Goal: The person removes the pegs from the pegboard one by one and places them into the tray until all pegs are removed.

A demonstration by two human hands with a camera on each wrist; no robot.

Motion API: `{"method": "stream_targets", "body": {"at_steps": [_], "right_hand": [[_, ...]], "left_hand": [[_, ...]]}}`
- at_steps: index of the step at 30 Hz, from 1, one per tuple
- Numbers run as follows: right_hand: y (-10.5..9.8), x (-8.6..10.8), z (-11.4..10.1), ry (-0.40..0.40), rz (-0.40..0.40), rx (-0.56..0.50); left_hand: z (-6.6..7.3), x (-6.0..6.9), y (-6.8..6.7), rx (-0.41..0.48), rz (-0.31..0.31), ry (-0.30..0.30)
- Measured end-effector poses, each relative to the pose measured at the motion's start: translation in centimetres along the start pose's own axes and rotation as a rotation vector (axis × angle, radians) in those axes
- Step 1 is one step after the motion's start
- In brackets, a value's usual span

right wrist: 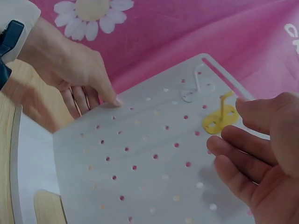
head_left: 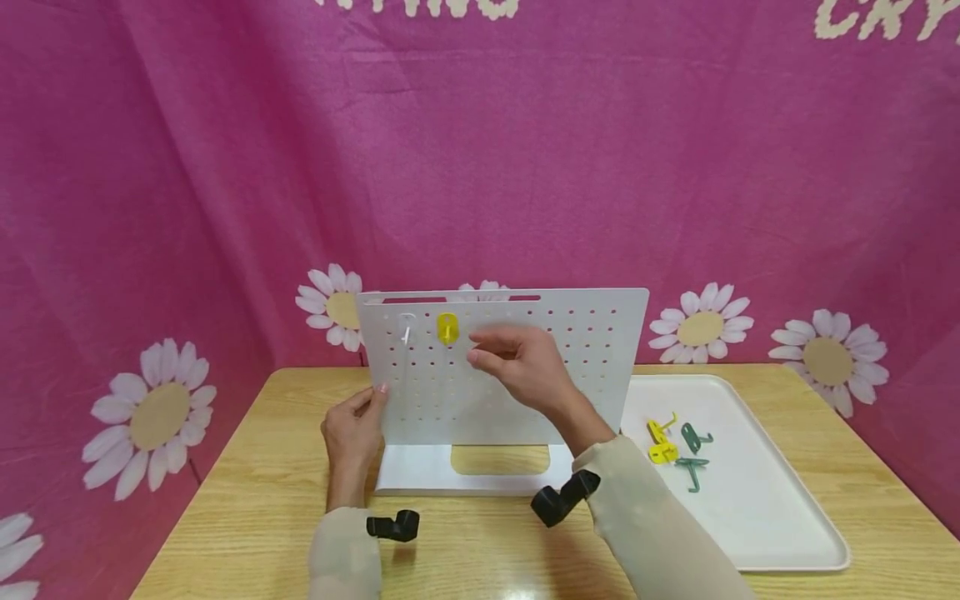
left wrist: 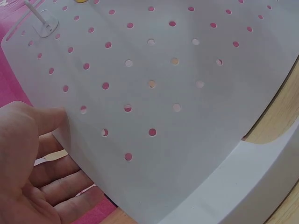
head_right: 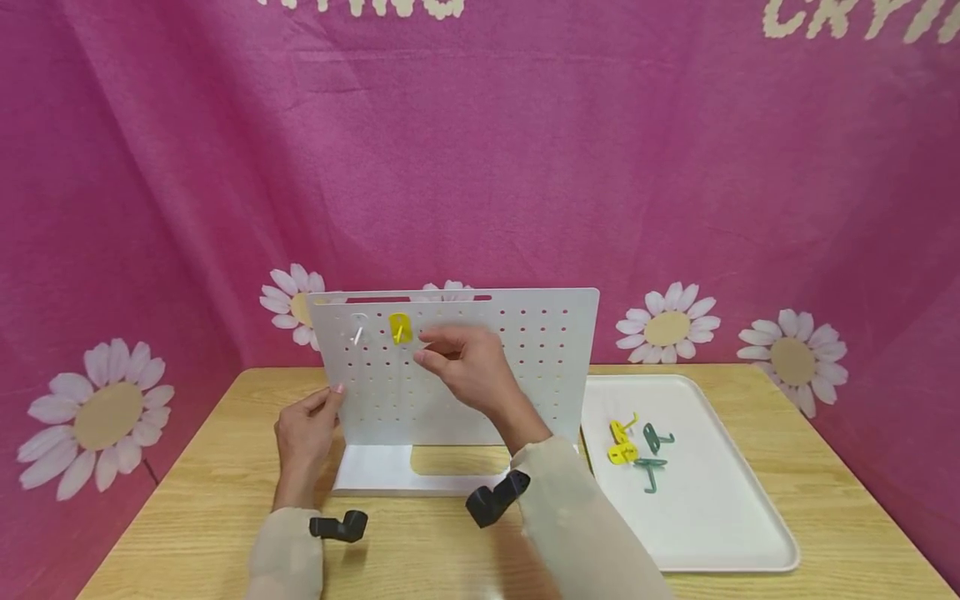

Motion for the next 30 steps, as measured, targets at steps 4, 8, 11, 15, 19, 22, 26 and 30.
{"method": "stream_targets", "body": {"at_steps": [4, 8, 11, 15, 19, 22, 26, 30], "right_hand": [[1.6, -0.4, 0.0, 0.011, -0.012, -0.043], [3.0, -0.6, -0.4, 0.003, -0.005, -0.039], [3.5, -0.7, -0.6, -0.005, 0.029, -0.022], [3.7, -1.0, -0.6, -0.006, 0.072, -0.023], [3.4, -1.1, -0.6, -0.008, 0.093, -0.055], [3.2, -1.1, -0.7, -0.017, 0.099, -0.075], [2.7, -0.9, -1.2, -0.043, 0.094, -0.095], [1.8, -0.5, -1.6, -0.069, 0.088, -0.095]], "left_hand": [[-0.1, -0.1, -0.1, -0.004, 0.004, 0.004], [-0.1, -0.1, -0.1, -0.006, 0.011, 0.011], [-0.1, -0.1, -0.1, -0.011, 0.015, 0.014], [-0.1, -0.2, 0.0, -0.020, 0.016, 0.009], [-0.1, -0.2, 0.1, -0.019, 0.011, 0.003], [-0.1, -0.1, 0.2, -0.016, 0.009, -0.009], [0.0, 0.0, 0.1, -0.017, 0.003, -0.022], [0.1, 0.1, 0.0, -0.030, 0.008, -0.001]]}}
Point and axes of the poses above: each hand's wrist, its own x-axis away from the middle knuckle, its own y-axis out of the palm, z = x × y, the point moved 2 cm from there along -x, towards the middle knuckle, and after that the axes turned 11 degrees about z, right-handed, at the moved point
